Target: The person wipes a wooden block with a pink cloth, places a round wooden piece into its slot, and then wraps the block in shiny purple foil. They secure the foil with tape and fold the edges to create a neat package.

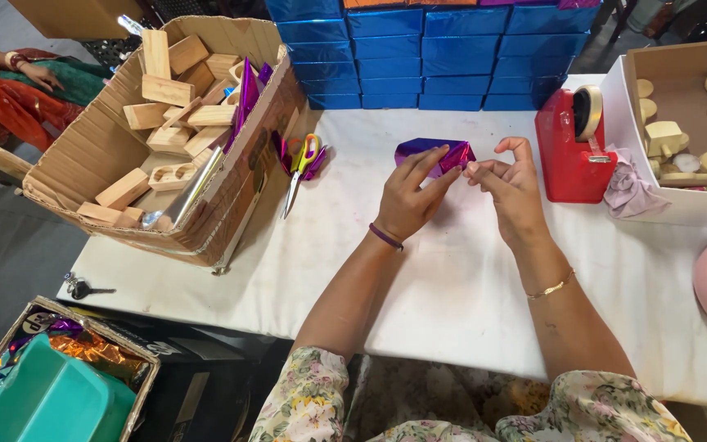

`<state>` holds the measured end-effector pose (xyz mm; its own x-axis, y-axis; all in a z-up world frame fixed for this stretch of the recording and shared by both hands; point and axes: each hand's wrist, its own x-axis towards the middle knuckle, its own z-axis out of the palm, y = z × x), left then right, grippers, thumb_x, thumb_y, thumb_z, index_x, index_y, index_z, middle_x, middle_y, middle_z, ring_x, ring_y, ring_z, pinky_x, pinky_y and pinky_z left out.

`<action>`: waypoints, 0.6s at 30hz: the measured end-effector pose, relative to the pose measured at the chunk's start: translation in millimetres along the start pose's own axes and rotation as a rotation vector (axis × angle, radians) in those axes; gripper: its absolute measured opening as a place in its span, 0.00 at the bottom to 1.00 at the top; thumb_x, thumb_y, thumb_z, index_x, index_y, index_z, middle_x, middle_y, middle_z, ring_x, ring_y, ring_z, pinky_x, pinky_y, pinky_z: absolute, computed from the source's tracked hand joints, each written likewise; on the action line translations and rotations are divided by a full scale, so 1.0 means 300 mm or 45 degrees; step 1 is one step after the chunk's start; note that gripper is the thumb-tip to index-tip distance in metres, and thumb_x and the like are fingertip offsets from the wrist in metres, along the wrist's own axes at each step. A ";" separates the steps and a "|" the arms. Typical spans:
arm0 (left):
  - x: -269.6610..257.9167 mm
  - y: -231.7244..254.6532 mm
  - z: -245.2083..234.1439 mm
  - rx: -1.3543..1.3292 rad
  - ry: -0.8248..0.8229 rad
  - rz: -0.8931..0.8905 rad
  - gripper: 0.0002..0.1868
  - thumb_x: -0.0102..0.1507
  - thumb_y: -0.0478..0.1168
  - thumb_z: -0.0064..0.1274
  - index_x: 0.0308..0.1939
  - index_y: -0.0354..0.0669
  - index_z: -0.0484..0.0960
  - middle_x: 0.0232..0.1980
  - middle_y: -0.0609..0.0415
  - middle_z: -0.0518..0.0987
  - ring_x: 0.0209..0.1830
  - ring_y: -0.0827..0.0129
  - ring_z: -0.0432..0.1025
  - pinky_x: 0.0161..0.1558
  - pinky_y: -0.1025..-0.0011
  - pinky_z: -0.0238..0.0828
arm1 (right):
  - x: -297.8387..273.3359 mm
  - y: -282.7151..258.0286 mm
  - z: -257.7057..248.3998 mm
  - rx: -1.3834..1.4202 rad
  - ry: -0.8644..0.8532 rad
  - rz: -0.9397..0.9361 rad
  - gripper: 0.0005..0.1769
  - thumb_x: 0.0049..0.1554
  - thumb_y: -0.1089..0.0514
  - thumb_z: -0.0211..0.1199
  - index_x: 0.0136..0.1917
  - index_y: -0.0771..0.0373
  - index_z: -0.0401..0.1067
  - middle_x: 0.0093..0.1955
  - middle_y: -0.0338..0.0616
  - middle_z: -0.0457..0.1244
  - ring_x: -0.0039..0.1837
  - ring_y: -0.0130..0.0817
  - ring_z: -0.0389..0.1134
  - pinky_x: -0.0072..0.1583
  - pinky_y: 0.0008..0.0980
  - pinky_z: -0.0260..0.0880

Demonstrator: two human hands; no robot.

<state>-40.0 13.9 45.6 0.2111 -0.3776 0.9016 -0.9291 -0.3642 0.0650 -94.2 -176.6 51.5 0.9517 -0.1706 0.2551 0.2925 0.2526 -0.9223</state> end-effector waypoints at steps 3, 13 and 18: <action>-0.009 -0.005 0.011 -0.003 -0.002 0.001 0.19 0.62 0.32 0.59 0.57 0.50 0.83 0.66 0.48 0.76 0.60 0.54 0.75 0.57 0.63 0.77 | 0.005 0.022 -0.004 0.009 0.024 -0.028 0.24 0.59 0.63 0.68 0.58 0.54 0.53 0.46 0.43 0.69 0.49 0.25 0.68 0.51 0.23 0.61; -0.004 0.007 0.008 0.028 -0.002 0.036 0.21 0.63 0.32 0.59 0.59 0.53 0.83 0.65 0.49 0.76 0.60 0.54 0.75 0.57 0.62 0.78 | 0.012 0.029 0.002 -0.116 0.088 0.007 0.22 0.58 0.64 0.68 0.54 0.55 0.54 0.41 0.43 0.70 0.45 0.24 0.66 0.48 0.23 0.60; -0.004 0.015 0.013 -0.058 0.018 -0.033 0.19 0.63 0.32 0.61 0.58 0.51 0.82 0.64 0.50 0.77 0.56 0.55 0.76 0.53 0.64 0.78 | 0.015 0.041 -0.002 -0.126 0.116 -0.058 0.22 0.57 0.67 0.69 0.52 0.56 0.56 0.38 0.41 0.68 0.44 0.24 0.68 0.48 0.22 0.66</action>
<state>-43.3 9.3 43.0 0.2313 -0.3560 0.9054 -0.9363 -0.3341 0.1078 -86.3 -174.8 41.2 0.9241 -0.2666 0.2740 0.3201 0.1481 -0.9357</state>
